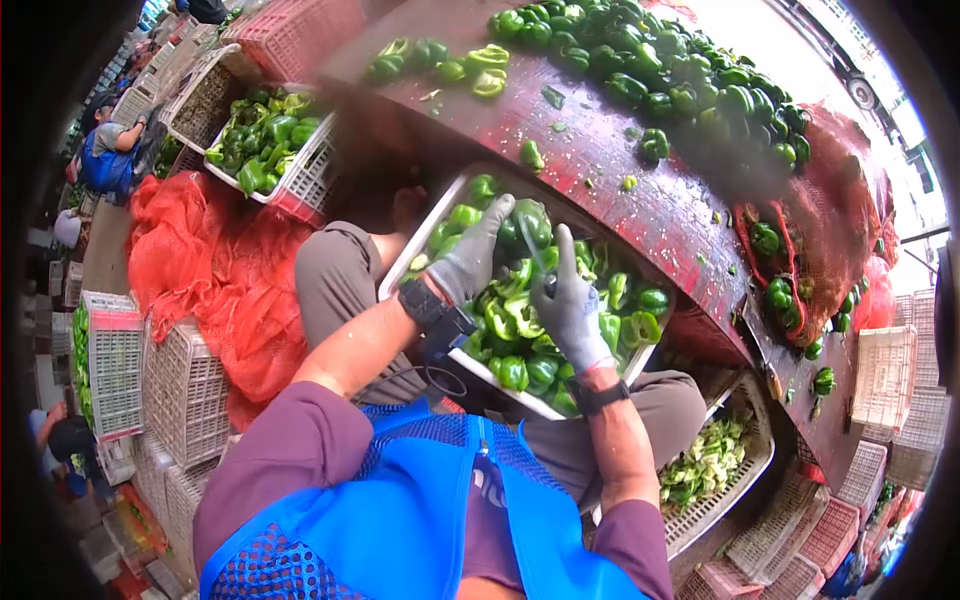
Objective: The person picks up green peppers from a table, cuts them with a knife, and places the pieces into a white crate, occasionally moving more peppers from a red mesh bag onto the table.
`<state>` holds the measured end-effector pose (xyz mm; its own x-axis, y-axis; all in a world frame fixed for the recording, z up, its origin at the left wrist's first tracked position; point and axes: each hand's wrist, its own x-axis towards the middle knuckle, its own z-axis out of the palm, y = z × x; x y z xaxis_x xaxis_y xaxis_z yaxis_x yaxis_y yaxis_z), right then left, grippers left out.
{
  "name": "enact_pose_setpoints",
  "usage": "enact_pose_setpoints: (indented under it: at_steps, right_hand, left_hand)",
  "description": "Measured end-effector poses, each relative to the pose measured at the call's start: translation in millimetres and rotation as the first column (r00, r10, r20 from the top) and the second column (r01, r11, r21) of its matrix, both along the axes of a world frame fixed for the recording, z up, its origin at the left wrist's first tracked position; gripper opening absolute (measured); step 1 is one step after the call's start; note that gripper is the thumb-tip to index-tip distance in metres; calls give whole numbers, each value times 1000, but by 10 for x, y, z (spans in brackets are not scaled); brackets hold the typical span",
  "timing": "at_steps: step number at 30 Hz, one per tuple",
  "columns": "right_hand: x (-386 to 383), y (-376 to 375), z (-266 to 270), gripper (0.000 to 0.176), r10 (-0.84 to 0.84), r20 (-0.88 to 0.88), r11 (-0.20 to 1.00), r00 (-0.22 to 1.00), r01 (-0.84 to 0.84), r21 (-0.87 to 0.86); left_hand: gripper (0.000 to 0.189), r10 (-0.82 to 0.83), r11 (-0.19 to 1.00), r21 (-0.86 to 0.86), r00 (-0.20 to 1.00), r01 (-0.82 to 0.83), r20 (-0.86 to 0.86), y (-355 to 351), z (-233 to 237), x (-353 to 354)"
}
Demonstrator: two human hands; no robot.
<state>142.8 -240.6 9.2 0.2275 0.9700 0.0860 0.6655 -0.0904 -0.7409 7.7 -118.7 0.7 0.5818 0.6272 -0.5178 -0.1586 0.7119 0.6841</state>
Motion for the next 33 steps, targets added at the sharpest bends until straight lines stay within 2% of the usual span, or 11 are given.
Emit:
enact_pose_setpoints:
  at_steps: [1,6,8,11,15,21,22,25,26,29,33]
  right_hand:
    - [-42,-9,-122,86,51,71,992,996,-59,113]
    - [-183,-160,-172,86,44,103,970,994,-67,232]
    - [-159,-177,-241,87,86,122,976,989,-108,188]
    - [-134,-208,-242,89,144,120,972,982,-163,169]
    - [-104,-217,-314,91,189,154,954,970,-218,204]
    - [-40,-178,-331,96,107,82,990,991,-114,87]
    - [-17,-157,-353,99,100,62,994,993,-102,35]
    - [-33,-47,-485,97,26,64,983,998,-38,181]
    - [-22,-12,-517,93,3,106,958,994,-33,285]
    - [-19,38,-441,91,12,152,977,988,-43,207]
    - [-11,130,-540,91,-12,179,987,984,-17,162]
  left_hand:
    - [40,45,999,8,998,-46,34,-65,-46,-41]
    - [37,95,987,114,983,-113,158,-362,31,-287]
    - [37,50,987,140,985,-73,162,-388,49,-379]
    - [38,99,980,158,983,-123,153,-476,-4,-406]
    - [40,121,987,79,967,-142,224,-537,-72,-338]
    - [45,40,995,87,984,-56,176,-418,-198,-173]
    - [47,12,990,139,991,-31,133,-408,-169,-161]
    - [47,109,994,-63,900,-91,423,-415,-165,13]
    - [47,79,997,-24,926,-76,369,-387,-250,-5]
    - [46,150,989,-48,917,-143,369,-369,-239,35]
    - [43,152,973,142,967,-183,202,-343,-238,-8]
